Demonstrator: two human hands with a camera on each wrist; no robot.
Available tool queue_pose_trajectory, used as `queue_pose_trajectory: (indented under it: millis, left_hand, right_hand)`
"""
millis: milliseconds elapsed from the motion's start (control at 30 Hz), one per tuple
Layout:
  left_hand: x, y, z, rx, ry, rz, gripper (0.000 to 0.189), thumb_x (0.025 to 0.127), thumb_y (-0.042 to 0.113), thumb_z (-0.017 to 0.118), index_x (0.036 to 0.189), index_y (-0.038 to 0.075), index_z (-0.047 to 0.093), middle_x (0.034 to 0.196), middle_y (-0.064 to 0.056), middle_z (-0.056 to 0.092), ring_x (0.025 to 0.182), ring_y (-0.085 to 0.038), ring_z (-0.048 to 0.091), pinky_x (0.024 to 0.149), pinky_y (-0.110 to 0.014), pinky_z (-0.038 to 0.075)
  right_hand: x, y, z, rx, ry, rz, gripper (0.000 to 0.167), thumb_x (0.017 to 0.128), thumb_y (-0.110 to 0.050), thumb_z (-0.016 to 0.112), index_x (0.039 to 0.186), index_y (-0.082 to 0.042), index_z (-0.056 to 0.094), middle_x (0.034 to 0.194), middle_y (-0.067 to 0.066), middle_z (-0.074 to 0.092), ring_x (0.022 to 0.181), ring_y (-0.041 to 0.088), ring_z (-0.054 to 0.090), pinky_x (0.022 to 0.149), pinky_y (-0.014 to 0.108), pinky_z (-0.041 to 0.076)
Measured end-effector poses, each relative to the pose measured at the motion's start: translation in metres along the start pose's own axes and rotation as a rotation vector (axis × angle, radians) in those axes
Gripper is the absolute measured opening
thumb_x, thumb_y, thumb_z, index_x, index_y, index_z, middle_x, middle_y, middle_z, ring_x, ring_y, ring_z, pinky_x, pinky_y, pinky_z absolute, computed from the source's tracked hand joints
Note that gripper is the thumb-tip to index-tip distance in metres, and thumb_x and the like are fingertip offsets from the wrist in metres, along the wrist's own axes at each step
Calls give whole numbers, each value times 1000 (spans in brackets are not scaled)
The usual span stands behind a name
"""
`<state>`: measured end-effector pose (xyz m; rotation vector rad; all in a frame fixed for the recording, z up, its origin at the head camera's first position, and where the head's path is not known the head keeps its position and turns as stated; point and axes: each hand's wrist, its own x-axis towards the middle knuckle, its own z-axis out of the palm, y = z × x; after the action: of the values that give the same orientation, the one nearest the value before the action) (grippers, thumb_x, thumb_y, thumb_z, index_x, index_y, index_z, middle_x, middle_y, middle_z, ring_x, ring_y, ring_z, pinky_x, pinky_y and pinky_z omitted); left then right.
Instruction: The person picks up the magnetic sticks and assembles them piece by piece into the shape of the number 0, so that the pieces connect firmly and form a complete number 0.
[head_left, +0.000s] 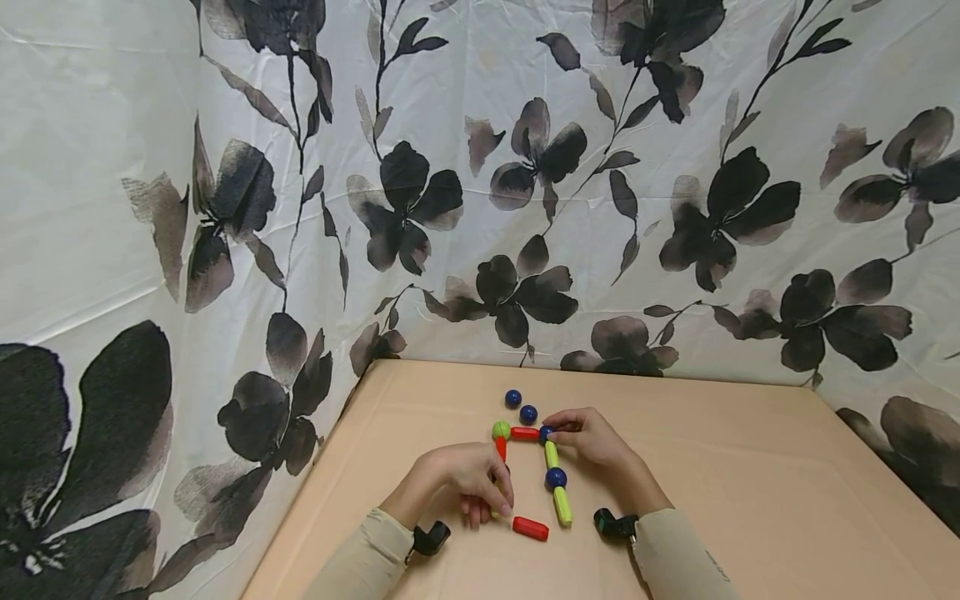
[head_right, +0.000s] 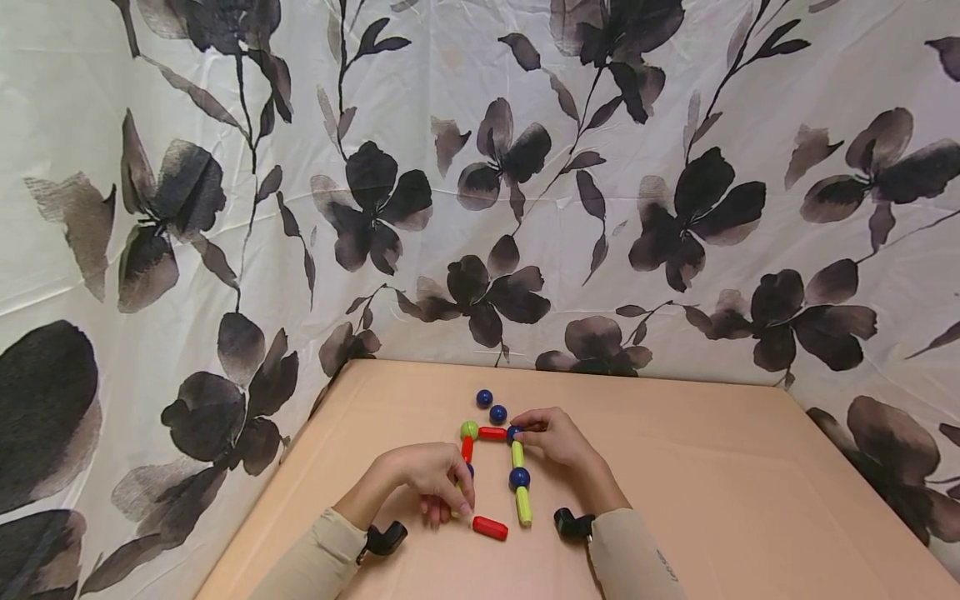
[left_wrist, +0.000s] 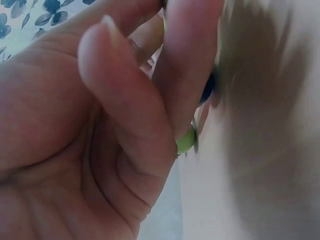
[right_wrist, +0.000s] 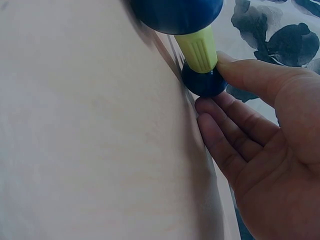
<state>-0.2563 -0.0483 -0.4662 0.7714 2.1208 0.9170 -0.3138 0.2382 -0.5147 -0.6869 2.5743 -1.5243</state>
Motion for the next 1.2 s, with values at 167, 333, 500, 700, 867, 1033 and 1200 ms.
queue_pose_trajectory:
  millis: [167,333,500,700,867,1033,1200]
  left_hand:
    - [0,0,0,11,9,15,5,92,19,81,88,18,83,65,-9,72,46,-11,62,43,-21,48]
    - [10,-2,-9,48,195,99,11,95,27,78,93,18,84,64,2,66,48,-9,54,48,-20,44]
    - [25,-12,-18,57,526,167,9,98,33,74,97,27,80,77,7,61,70,-11,55,61,-24,42]
    - [41,-30,-20,5,758,180,22,100,32,72,118,20,76,114,0,65,107,-22,59,88,-35,52]
    - [51,-45,-19,-37,796,179,34,100,26,72,130,10,71,126,-8,68,113,-26,63,95,-43,55]
    - [57,-59,-18,-32,762,185,33,98,27,74,125,8,74,117,-2,74,104,-17,63,94,-36,52]
    - [59,-63,-18,-42,754,199,32,98,28,75,123,8,74,115,-1,74,105,-16,64,96,-36,52]
  right_hand:
    - [-1,3,-2,-1,-4,-5,29,97,-4,71,125,5,71,120,22,73,103,30,67,84,15,52]
    - [0,4,-4,-12,-3,-11,28,96,-9,74,123,1,74,118,17,75,100,23,68,85,18,53]
    - [0,4,-3,-13,-4,7,28,96,-8,74,122,-1,74,117,13,75,99,19,68,86,18,55]
    - [1,4,-3,-13,-1,18,28,96,-9,75,123,-2,74,118,13,75,99,20,67,87,19,54]
    - [0,3,-2,-5,-3,-5,29,96,-10,74,123,1,73,118,17,75,100,23,67,85,17,53]
    - [0,-1,-1,-2,1,-7,28,96,-6,73,122,4,73,118,19,74,102,26,67,87,20,53]
    - [4,2,0,-43,40,43,26,96,-14,76,120,-6,76,114,8,76,104,20,66,94,35,50]
